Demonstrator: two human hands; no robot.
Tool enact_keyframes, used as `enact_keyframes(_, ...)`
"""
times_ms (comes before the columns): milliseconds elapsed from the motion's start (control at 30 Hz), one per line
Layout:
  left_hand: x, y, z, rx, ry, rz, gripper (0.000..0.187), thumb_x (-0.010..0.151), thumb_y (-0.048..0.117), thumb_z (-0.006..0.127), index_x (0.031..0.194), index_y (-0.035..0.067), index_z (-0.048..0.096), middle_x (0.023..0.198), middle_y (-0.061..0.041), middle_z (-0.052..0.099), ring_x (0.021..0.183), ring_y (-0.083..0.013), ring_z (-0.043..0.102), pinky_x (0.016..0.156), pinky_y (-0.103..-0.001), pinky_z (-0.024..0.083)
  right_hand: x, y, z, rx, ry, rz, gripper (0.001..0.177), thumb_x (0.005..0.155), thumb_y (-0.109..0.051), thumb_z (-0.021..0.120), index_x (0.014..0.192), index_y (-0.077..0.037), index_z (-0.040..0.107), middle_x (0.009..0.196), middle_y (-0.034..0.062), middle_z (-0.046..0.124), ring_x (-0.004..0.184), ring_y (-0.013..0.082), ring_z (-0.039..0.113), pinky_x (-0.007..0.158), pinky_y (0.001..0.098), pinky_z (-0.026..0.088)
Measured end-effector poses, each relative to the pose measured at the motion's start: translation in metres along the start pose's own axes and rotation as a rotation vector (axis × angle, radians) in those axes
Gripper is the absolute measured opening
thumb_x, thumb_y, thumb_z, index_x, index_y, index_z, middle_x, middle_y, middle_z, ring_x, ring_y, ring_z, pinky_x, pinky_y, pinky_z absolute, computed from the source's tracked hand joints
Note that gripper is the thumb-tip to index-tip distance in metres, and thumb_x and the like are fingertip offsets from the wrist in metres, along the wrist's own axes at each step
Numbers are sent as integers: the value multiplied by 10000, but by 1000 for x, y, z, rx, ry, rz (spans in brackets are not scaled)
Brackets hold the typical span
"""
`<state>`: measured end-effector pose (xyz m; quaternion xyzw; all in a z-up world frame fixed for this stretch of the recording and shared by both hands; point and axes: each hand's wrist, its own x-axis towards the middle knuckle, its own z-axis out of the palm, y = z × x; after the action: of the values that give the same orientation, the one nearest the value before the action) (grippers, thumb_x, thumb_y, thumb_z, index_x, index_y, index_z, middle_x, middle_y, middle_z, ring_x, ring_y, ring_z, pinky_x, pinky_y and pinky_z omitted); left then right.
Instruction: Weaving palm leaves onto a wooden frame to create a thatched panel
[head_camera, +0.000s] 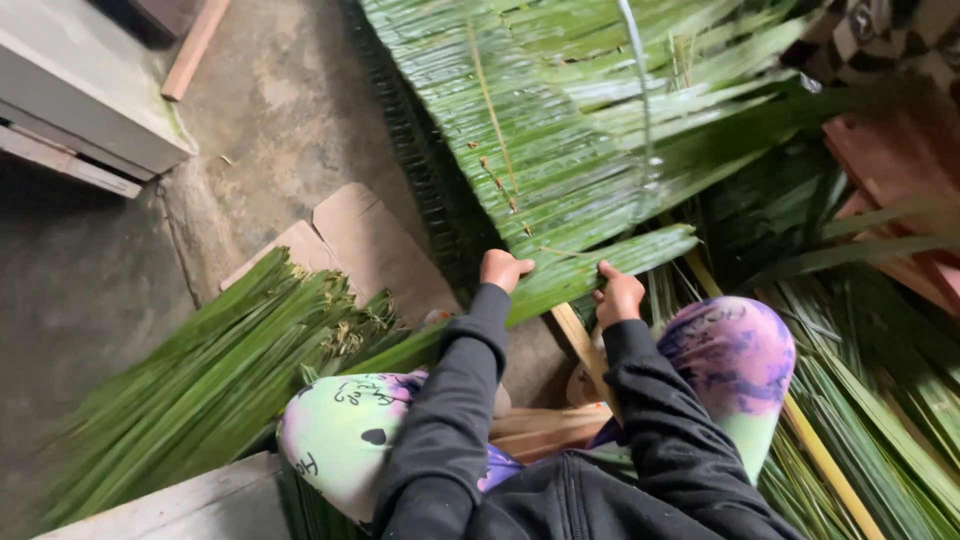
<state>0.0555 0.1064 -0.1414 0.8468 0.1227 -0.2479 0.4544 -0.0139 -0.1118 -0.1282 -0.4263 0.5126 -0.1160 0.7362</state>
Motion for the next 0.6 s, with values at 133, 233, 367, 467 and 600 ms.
enact_keyframes(133, 21, 17, 1, -454, 97, -26, 287, 674, 29, 911, 823, -97, 701, 711, -239, 705, 668, -349, 744, 596, -404, 592, 34, 3, 12, -28, -20, -16, 610, 816, -46, 898, 1261, 110, 512, 1202, 262, 503, 975, 321, 569, 623, 449, 515)
enact_keyframes(233, 27, 20, 1, -518, 110, -22, 273, 653, -17, 904, 760, -116, 673, 641, -247, 668, 579, -342, 715, 556, -398, 569, 52, 10, 26, -44, -45, -28, 579, 802, -70, 919, 1209, 84, 536, 1138, 262, 529, 880, 288, 565, 592, 428, 488)
enact_keyframes(367, 27, 19, 13, -416, 207, 4, 245, 681, 94, 900, 687, -15, 681, 544, -137, 645, 511, -265, 697, 525, -330, 532, 43, -1, 29, -9, -72, -12, 586, 801, -92, 925, 1209, 47, 528, 1109, 230, 476, 791, 236, 488, 529, 335, 462)
enact_keyframes(467, 4, 45, 4, -441, 241, 58, 229, 672, 144, 876, 628, 54, 671, 509, -92, 627, 495, -191, 668, 515, -256, 485, -8, -39, 37, 33, -85, 5, 464, 821, -96, 890, 1125, 40, 567, 985, 177, 523, 610, 140, 483, 474, 250, 468)
enact_keyframes(600, -40, 97, -13, -560, 235, 160, 180, 696, 103, 853, 796, 14, 733, 599, -120, 677, 562, -177, 708, 523, -286, 556, -69, -97, 37, 166, -123, 41, 352, 822, -94, 898, 969, -33, 584, 895, 73, 521, 566, 51, 430, 439, 155, 444)
